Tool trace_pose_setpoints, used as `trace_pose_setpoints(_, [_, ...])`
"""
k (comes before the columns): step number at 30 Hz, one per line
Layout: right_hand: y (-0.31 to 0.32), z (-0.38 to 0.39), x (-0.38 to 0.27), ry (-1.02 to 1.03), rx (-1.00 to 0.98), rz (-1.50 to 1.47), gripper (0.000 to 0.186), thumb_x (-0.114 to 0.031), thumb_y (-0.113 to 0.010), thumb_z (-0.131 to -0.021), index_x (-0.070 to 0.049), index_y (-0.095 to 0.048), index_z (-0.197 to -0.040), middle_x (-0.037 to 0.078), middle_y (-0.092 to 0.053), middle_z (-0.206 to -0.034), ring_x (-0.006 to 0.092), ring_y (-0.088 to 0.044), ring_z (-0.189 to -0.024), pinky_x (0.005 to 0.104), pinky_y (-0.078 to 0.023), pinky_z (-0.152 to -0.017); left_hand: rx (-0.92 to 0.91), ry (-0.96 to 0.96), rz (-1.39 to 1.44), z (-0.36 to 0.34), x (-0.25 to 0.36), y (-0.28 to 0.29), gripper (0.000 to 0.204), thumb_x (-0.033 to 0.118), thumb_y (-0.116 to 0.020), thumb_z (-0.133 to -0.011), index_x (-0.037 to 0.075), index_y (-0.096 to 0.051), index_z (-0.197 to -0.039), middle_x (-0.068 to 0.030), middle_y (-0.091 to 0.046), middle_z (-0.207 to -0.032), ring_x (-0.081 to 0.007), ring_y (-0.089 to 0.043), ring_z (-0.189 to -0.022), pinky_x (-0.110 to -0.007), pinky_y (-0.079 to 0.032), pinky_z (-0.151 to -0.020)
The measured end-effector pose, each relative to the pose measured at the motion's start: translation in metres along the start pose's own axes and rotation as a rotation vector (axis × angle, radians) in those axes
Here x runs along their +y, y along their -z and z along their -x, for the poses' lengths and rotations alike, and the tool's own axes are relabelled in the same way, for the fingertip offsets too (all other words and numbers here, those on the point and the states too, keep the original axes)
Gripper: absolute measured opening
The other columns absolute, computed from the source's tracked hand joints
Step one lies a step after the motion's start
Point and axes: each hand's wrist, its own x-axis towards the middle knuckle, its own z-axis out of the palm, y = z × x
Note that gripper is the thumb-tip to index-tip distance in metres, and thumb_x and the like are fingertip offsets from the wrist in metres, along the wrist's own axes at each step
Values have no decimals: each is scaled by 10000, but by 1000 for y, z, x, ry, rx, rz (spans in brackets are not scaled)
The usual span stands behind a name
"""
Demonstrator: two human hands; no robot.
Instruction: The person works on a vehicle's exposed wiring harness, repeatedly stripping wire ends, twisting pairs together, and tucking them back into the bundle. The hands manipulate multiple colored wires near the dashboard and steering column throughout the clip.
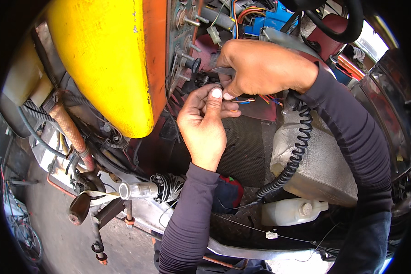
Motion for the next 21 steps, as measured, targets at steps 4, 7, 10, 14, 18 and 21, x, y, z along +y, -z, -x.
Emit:
trace_pose_setpoints(4, [-7,1,1,-21,60,-51,312,-197,-765,-728,98,-681,-785,272,-649,-688,370,-676,-624,467,-522,-585,9,19,26,-1,1,3,244,140,-635,-1074,-90,-653,-1151,-133,-720,-895,-184,-736,-741,-336,-652,-656])
trace_pose_setpoints(7, [-5,5,2,-52,53,-96,319,-201,-769,-724,98,-683,-794,276,-650,-695,376,-679,-641,476,-520,-602,-16,31,30,-2,1,3,243,122,-605,-1082,-98,-651,-1176,-151,-720,-933,-215,-742,-774,-372,-667,-689])
trace_pose_setpoints(10, [-4,12,9,-74,88,-212,283,-189,-767,-740,76,-683,-796,201,-643,-662,265,-631,-604,425,-504,-606,-15,61,58,-3,0,6,240,121,-594,-1087,-90,-655,-1182,-164,-725,-971,-212,-741,-789,-371,-666,-701])
trace_pose_setpoints(14, [-4,20,17,-107,147,-333,227,-158,-777,-792,52,-692,-812,114,-604,-636,143,-563,-596,355,-473,-581,-45,70,71,-4,-1,10,240,118,-573,-1096,-86,-656,-1189,-172,-724,-1013,-212,-740,-815,-378,-667,-737])
trace_pose_setpoints(18, [-11,23,27,-161,131,-425,185,-147,-785,-815,20,-707,-828,63,-605,-630,98,-561,-595,324,-455,-545,-73,62,72,-4,-1,8,242,115,-557,-1102,-87,-655,-1194,-175,-719,-1032,-218,-743,-840,-387,-667,-759])
trace_pose_setpoints(21, [-15,24,25,-171,111,-451,172,-143,-781,-821,12,-706,-818,47,-627,-640,94,-568,-591,317,-456,-538,-79,63,91,-4,-2,11,240,113,-556,-1101,-87,-652,-1194,-180,-720,-1040,-227,-745,-844,-390,-668,-767])
